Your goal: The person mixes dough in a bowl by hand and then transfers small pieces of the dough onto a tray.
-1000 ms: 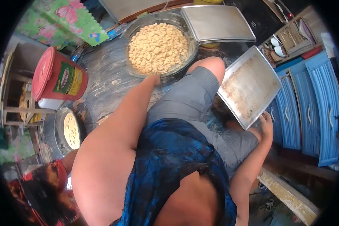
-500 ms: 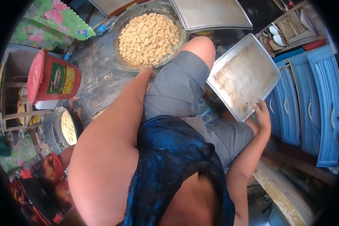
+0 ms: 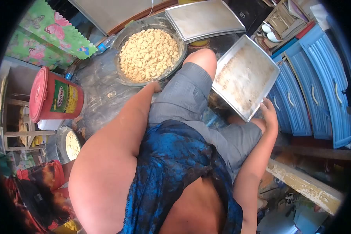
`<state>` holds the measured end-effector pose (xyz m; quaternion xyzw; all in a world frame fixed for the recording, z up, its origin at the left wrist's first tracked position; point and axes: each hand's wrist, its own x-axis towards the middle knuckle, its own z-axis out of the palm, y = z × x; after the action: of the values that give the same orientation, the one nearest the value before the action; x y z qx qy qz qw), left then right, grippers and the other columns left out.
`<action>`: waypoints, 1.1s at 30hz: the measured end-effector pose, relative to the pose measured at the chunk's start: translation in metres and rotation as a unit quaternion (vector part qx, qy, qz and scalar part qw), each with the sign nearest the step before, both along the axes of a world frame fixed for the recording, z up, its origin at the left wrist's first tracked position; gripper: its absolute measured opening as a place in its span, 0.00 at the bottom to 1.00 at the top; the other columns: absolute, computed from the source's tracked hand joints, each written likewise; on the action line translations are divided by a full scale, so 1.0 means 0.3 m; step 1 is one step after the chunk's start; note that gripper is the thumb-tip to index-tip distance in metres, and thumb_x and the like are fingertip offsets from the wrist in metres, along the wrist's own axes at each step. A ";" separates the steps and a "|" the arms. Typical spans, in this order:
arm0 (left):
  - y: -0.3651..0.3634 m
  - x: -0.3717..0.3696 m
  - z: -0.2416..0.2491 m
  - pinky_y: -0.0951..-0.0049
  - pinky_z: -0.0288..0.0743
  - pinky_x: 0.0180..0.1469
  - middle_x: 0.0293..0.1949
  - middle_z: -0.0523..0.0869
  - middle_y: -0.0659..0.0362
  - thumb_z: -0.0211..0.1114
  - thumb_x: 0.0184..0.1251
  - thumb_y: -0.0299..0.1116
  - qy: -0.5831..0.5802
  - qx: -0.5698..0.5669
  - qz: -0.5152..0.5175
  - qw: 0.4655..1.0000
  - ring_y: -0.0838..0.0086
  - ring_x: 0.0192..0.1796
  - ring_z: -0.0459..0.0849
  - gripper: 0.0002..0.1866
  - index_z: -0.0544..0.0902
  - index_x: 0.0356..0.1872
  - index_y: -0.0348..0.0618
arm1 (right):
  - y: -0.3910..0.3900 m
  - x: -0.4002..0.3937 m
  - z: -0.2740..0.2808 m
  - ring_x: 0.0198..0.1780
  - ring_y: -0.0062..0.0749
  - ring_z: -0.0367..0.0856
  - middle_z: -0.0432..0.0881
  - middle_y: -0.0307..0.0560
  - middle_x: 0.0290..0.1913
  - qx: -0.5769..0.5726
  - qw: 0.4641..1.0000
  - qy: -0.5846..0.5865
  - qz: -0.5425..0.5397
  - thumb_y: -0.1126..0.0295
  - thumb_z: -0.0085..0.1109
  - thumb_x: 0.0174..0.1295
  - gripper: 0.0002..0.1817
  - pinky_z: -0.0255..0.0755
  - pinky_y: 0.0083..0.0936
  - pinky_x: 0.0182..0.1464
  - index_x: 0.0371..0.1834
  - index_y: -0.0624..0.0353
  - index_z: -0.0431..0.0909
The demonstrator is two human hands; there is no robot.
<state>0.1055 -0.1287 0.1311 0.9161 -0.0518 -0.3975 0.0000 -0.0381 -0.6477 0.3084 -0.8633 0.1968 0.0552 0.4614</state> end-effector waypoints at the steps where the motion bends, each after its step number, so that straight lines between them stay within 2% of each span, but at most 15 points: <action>1: 0.017 -0.005 0.016 0.54 0.57 0.63 0.63 0.61 0.46 0.53 0.55 0.56 -0.004 0.001 0.002 1.000 0.51 0.65 0.59 0.36 0.63 0.63 0.45 | 0.000 -0.003 -0.001 0.49 0.37 0.72 0.75 0.53 0.48 0.037 0.999 -0.010 -0.018 0.65 0.53 0.57 0.24 0.65 0.30 0.51 0.57 0.62 0.66; 3: 0.041 -0.016 0.029 0.55 0.57 0.63 0.63 0.63 0.49 0.56 0.54 0.53 -0.063 -0.070 0.142 0.985 0.52 0.65 0.61 0.36 0.63 0.62 0.45 | -0.016 -0.004 -0.012 0.46 0.34 0.72 0.75 0.49 0.47 0.019 1.000 -0.006 -0.011 0.65 0.53 0.57 0.23 0.66 0.28 0.48 0.56 0.62 0.67; 4: 0.051 -0.012 0.025 0.56 0.58 0.63 0.63 0.63 0.50 0.57 0.54 0.51 -0.091 -0.042 0.113 0.989 0.54 0.65 0.61 0.34 0.64 0.61 0.46 | -0.050 -0.001 -0.059 0.46 0.33 0.72 0.75 0.49 0.47 0.020 1.000 -0.010 -0.002 0.66 0.52 0.58 0.23 0.66 0.27 0.47 0.56 0.63 0.66; 7: 0.091 -0.011 0.036 0.56 0.59 0.62 0.64 0.63 0.50 0.57 0.54 0.46 -0.103 -0.032 0.152 0.982 0.55 0.65 0.60 0.33 0.62 0.62 0.48 | -0.041 0.012 -0.047 0.45 0.32 0.72 0.75 0.48 0.46 -0.005 1.000 0.021 0.002 0.67 0.51 0.58 0.22 0.67 0.27 0.47 0.56 0.65 0.66; 8: 0.133 0.003 -0.051 0.59 0.65 0.57 0.52 0.76 0.49 0.62 0.47 0.43 -0.142 -0.018 0.153 0.978 0.58 0.56 0.74 0.31 0.69 0.56 0.46 | -0.047 0.020 -0.052 0.48 0.33 0.72 0.76 0.50 0.46 -0.024 0.998 0.056 0.004 0.68 0.53 0.58 0.23 0.65 0.27 0.50 0.56 0.65 0.66; 9: 0.173 0.011 -0.077 0.59 0.65 0.57 0.52 0.76 0.49 0.62 0.47 0.43 -0.135 -0.020 0.158 0.978 0.58 0.56 0.74 0.31 0.69 0.56 0.46 | -0.057 0.017 -0.063 0.50 0.35 0.72 0.76 0.52 0.47 -0.044 0.995 0.094 0.005 0.69 0.55 0.57 0.23 0.64 0.26 0.53 0.56 0.65 0.66; 12: 0.252 0.033 -0.127 0.60 0.68 0.55 0.49 0.78 0.50 0.61 0.47 0.40 -0.077 -0.008 0.113 0.991 0.59 0.54 0.75 0.26 0.74 0.50 0.45 | -0.102 -0.002 -0.157 0.44 0.32 0.73 0.76 0.49 0.45 -0.036 0.996 0.087 -0.009 0.68 0.53 0.58 0.23 0.67 0.26 0.46 0.55 0.67 0.66; 15: 0.285 0.027 -0.136 0.61 0.72 0.50 0.45 0.81 0.49 0.58 0.50 0.37 -0.093 0.010 0.060 0.994 0.59 0.50 0.78 0.19 0.77 0.45 0.44 | -0.127 0.024 -0.199 0.43 0.31 0.73 0.75 0.49 0.44 -0.052 0.990 0.130 -0.021 0.68 0.53 0.57 0.24 0.67 0.25 0.46 0.56 0.67 0.65; 17: 0.271 0.023 -0.106 0.62 0.74 0.45 0.41 0.82 0.50 0.53 0.54 0.32 -0.117 0.025 0.058 0.991 0.59 0.45 0.81 0.13 0.80 0.40 0.44 | -0.118 0.051 -0.232 0.41 0.30 0.72 0.75 0.48 0.42 -0.072 0.992 0.096 -0.030 0.68 0.53 0.57 0.24 0.67 0.24 0.45 0.57 0.67 0.65; 19: 0.266 0.006 -0.121 0.63 0.75 0.44 0.40 0.83 0.51 0.52 0.56 0.30 -0.125 0.028 0.059 0.990 0.60 0.44 0.81 0.12 0.81 0.38 0.44 | -0.099 0.088 -0.233 0.39 0.28 0.72 0.75 0.48 0.40 -0.016 0.996 0.081 -0.046 0.68 0.53 0.57 0.24 0.67 0.23 0.43 0.57 0.66 0.66; 23: 0.282 0.003 -0.179 0.63 0.75 0.41 0.36 0.84 0.51 0.52 0.55 0.29 -0.156 0.033 0.034 0.987 0.60 0.40 0.83 0.10 0.82 0.33 0.45 | -0.114 0.123 -0.259 0.36 0.26 0.71 0.75 0.47 0.38 -0.081 0.992 0.098 -0.022 0.70 0.52 0.57 0.22 0.66 0.22 0.41 0.56 0.65 0.67; 27: 0.250 -0.007 -0.162 0.63 0.76 0.39 0.32 0.84 0.52 0.52 0.54 0.28 -0.165 0.030 0.017 0.986 0.62 0.38 0.84 0.09 0.82 0.30 0.44 | -0.111 0.120 -0.253 0.43 0.30 0.73 0.76 0.50 0.42 -0.036 0.992 0.111 -0.044 0.69 0.54 0.57 0.21 0.67 0.24 0.47 0.54 0.64 0.69; 30: 0.153 -0.022 -0.105 0.63 0.76 0.37 0.29 0.84 0.53 0.53 0.52 0.28 -0.159 -0.010 -0.009 0.987 0.63 0.35 0.84 0.08 0.83 0.26 0.43 | -0.098 0.114 -0.255 0.31 0.21 0.69 0.73 0.40 0.31 -0.044 0.995 0.074 -0.055 0.70 0.52 0.57 0.21 0.65 0.17 0.33 0.55 0.64 0.68; 31: 0.124 -0.031 -0.119 0.63 0.77 0.37 0.29 0.84 0.53 0.54 0.51 0.28 -0.159 -0.028 -0.010 0.987 0.63 0.34 0.84 0.08 0.83 0.26 0.43 | -0.093 0.116 -0.248 0.31 0.21 0.69 0.73 0.40 0.31 -0.045 0.994 0.078 -0.053 0.70 0.52 0.57 0.21 0.65 0.17 0.33 0.55 0.64 0.68; 33: 0.053 -0.063 -0.131 0.63 0.77 0.37 0.29 0.84 0.53 0.56 0.50 0.31 -0.146 -0.036 0.005 0.989 0.62 0.34 0.84 0.08 0.83 0.26 0.42 | -0.082 0.130 -0.223 0.39 0.27 0.73 0.76 0.46 0.38 -0.057 0.987 0.130 -0.075 0.71 0.53 0.57 0.19 0.67 0.21 0.43 0.52 0.65 0.70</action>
<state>0.0865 -0.1127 0.0919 0.9640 -0.0607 -0.2574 0.0275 0.0008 -0.6723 0.2415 -0.8564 0.3224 0.1207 0.3848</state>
